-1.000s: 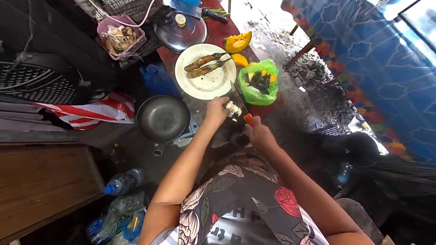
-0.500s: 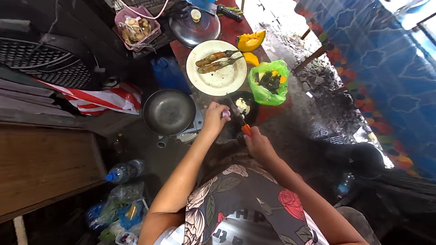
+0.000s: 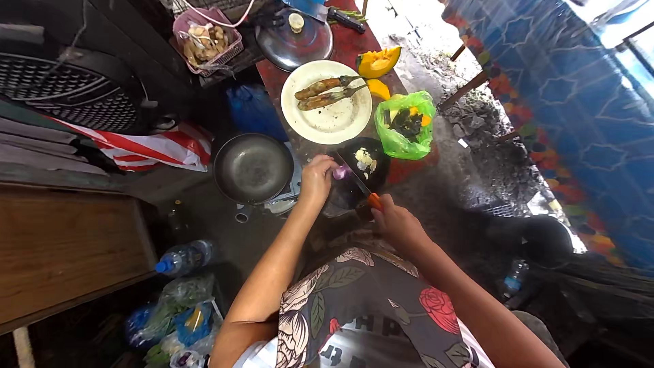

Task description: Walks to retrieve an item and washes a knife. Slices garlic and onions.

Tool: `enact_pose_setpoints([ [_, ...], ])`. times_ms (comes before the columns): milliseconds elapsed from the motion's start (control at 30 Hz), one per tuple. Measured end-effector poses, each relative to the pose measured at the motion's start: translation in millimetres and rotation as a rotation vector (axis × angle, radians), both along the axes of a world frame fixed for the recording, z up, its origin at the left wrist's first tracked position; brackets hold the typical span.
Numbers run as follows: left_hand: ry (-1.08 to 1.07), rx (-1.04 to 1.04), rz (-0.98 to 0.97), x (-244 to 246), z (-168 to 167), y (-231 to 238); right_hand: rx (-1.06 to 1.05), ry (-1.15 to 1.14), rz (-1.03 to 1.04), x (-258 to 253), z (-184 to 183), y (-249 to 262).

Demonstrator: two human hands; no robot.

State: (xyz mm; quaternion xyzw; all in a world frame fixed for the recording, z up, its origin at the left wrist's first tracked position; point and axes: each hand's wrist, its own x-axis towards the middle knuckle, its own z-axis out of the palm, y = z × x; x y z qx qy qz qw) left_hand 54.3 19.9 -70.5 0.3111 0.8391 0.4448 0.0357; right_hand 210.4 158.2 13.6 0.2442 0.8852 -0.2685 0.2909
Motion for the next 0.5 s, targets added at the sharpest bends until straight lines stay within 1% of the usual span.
enact_pose_setpoints([
  [100,-0.092,-0.059,0.012,9.0,13.5,2.7,-0.051,0.011,-0.024,0.5,-4.5,1.2],
  [200,-0.193,-0.148,-0.023,14.3,20.5,3.3,-0.110,0.138,-0.079,5.4,-12.8,-1.5],
  [300,-0.199,-0.144,0.025,21.4,16.9,6.5,-0.162,0.204,-0.118,7.6,-15.9,-9.4],
  [400,-0.222,-0.135,0.036,26.1,13.6,10.1,-0.179,0.211,-0.146,8.1,-23.6,-13.7],
  [500,-0.172,-0.101,0.048,31.3,8.4,12.4,-0.164,0.221,-0.164,5.4,-30.3,-19.6],
])
